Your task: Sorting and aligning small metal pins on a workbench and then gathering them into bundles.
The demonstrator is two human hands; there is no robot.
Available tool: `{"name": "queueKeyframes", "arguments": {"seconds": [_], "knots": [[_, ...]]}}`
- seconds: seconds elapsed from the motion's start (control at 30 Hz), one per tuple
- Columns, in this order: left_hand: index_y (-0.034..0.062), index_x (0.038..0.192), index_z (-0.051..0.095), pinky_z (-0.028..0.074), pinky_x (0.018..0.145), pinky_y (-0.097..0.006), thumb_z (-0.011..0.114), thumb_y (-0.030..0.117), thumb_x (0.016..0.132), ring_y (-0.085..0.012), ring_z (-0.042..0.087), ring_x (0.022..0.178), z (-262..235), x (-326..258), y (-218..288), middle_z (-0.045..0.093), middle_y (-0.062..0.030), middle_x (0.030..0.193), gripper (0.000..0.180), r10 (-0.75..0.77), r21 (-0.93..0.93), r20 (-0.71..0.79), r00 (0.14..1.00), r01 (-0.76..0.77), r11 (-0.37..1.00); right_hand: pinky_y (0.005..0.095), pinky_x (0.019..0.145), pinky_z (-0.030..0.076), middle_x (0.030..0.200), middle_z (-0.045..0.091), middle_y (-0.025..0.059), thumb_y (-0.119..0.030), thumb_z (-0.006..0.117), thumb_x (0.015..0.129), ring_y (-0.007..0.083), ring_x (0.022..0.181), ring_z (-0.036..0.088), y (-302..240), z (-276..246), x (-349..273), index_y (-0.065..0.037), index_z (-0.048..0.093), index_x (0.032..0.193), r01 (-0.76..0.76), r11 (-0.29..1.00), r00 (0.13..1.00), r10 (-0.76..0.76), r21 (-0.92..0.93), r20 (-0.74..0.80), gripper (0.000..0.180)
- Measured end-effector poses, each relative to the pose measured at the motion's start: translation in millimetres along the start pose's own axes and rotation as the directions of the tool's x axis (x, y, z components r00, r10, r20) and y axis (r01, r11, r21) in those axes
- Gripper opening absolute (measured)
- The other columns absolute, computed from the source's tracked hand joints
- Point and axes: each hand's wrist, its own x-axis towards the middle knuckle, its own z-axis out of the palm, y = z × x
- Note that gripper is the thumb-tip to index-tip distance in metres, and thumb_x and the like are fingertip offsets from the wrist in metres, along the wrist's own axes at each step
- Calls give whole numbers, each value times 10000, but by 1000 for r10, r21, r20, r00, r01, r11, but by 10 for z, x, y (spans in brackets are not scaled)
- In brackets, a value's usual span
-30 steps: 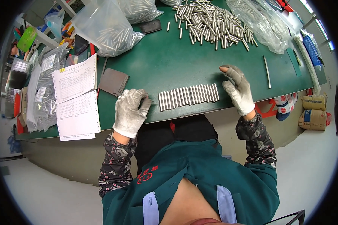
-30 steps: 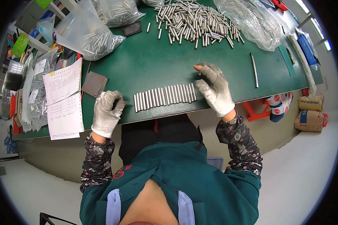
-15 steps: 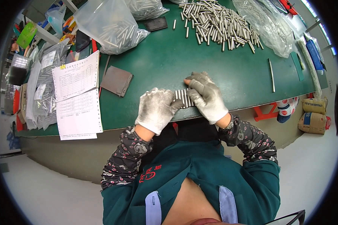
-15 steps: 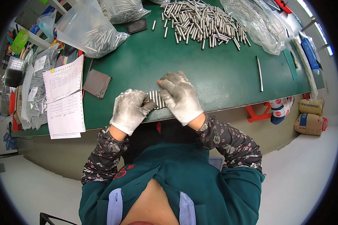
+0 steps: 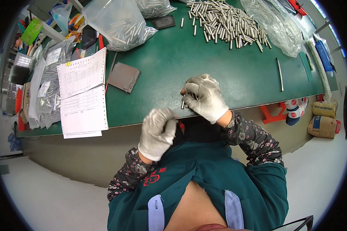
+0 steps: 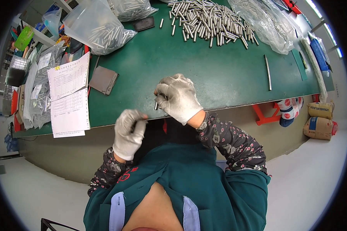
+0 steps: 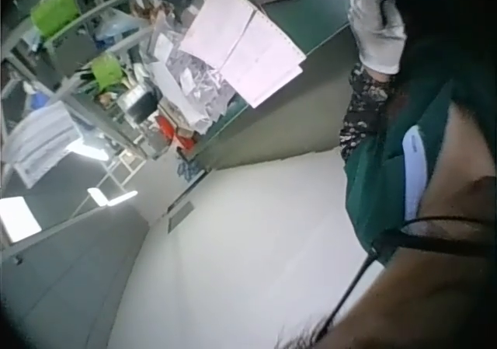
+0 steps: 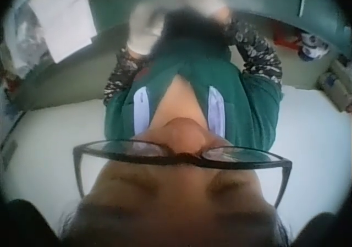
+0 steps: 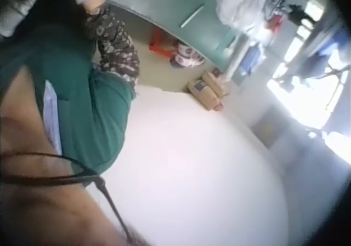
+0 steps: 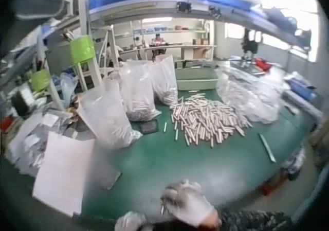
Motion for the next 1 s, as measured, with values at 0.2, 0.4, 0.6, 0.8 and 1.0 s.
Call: {"name": "queueKeyframes", "arguments": {"seconds": [0.2,0.4,0.6,0.8,1.0], "knots": [[54,1274,431,472,807,-306,540,543,859,-190,559,1020,268,-373,-189,548,-102,1161,650,-211,-639,761,613,765,-80,386,787,431,850,635,53,-111,652,664,266,849,567,-71,-57,-55,-93,652,753,100,988,978,-119,118,170,91],[88,1364,320,322,1046,-444,468,622,836,-256,363,1273,493,-109,65,354,-119,1378,766,-247,-720,663,707,511,-469,416,744,447,822,627,60,-137,626,670,280,835,559,-216,37,-249,-69,660,788,162,974,972,-185,157,147,141],[75,1349,349,290,1072,-459,475,594,850,-286,373,1269,464,-91,193,414,-129,1344,731,-324,-717,683,655,514,-471,406,835,429,944,603,173,-183,555,808,342,892,555,-331,17,-409,-4,621,947,12,951,994,-46,310,102,236],[99,1202,489,460,847,-304,636,223,869,-149,549,1003,428,-184,26,562,-19,1114,384,-315,-711,700,641,666,-225,321,987,357,1198,543,134,-317,410,941,219,1130,493,-563,-196,-303,-11,431,1299,-531,416,847,285,738,448,472],[115,1098,519,445,631,-214,681,97,806,-95,552,775,127,77,162,569,31,940,334,-320,-624,712,625,772,120,330,1034,313,1224,514,143,-252,416,940,195,1193,446,-449,-189,-181,3,425,1288,-123,-142,990,48,982,131,431]]}}
